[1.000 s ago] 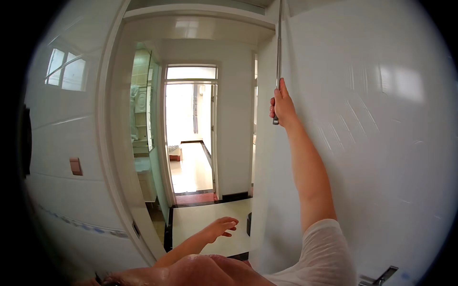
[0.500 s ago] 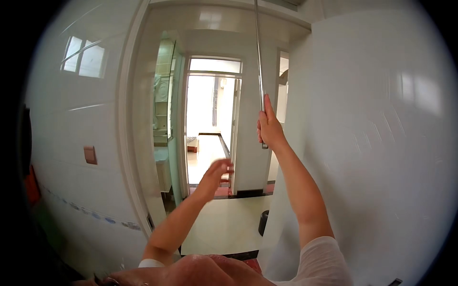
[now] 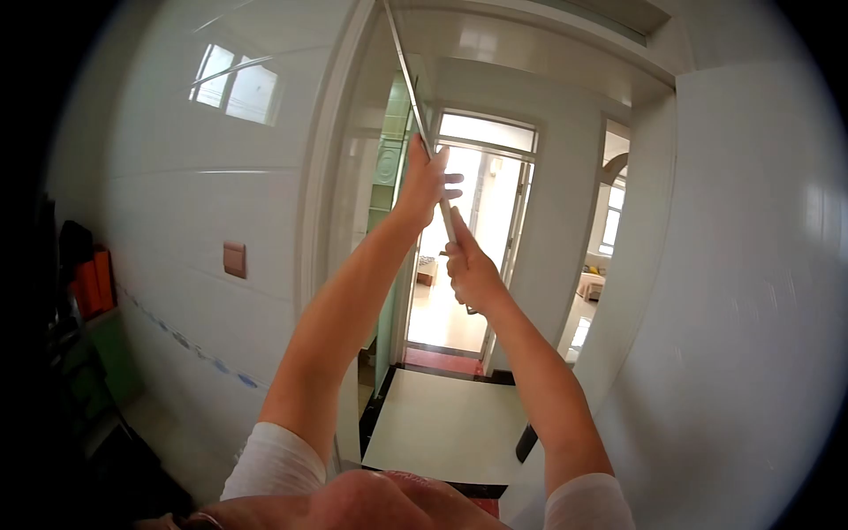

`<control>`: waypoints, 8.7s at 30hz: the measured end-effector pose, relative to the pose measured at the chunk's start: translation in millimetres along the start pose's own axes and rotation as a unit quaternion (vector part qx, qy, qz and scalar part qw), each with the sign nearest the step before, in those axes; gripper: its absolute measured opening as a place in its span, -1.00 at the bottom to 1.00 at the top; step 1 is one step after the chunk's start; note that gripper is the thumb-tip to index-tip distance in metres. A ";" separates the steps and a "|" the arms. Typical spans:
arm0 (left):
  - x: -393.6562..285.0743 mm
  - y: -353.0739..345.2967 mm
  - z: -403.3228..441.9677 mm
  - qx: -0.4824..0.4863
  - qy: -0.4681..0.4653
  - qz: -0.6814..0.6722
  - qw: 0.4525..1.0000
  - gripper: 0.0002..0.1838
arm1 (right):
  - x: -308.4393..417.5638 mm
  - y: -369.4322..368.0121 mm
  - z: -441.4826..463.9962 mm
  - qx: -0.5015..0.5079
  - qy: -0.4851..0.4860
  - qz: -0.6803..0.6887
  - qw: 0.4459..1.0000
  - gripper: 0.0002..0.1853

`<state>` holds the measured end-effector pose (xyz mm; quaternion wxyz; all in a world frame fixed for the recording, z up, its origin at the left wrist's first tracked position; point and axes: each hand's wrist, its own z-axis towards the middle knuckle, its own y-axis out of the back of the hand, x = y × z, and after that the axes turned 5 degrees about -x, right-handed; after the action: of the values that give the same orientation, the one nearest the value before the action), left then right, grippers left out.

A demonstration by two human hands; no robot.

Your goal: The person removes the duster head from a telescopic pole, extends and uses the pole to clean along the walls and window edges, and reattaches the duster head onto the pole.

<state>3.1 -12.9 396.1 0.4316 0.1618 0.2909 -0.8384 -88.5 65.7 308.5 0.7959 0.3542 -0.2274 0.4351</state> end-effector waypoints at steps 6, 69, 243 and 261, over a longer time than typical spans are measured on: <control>-5.4 28.5 18.6 -0.097 -0.021 0.066 0.993 -0.45 | -0.8 -27.5 10.7 0.026 0.008 0.032 0.999 -0.48; 74.2 97.0 -122.6 -0.044 0.080 0.098 0.991 -0.36 | -121.7 -114.1 -107.4 -0.006 -0.020 -0.040 0.999 -0.42; -128.4 573.6 120.7 0.208 0.183 0.130 0.952 -0.57 | 227.4 -462.2 369.6 -0.241 0.240 0.223 0.914 -0.34; -190.5 588.0 149.0 0.152 0.184 0.004 0.971 -0.64 | 312.0 -489.8 434.6 -0.224 0.309 0.150 0.912 -0.61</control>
<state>590.6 -255.9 406.9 0.3445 0.3783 0.2333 -0.8269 467.8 -280.9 619.0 0.8101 -0.0237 -0.1119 0.5751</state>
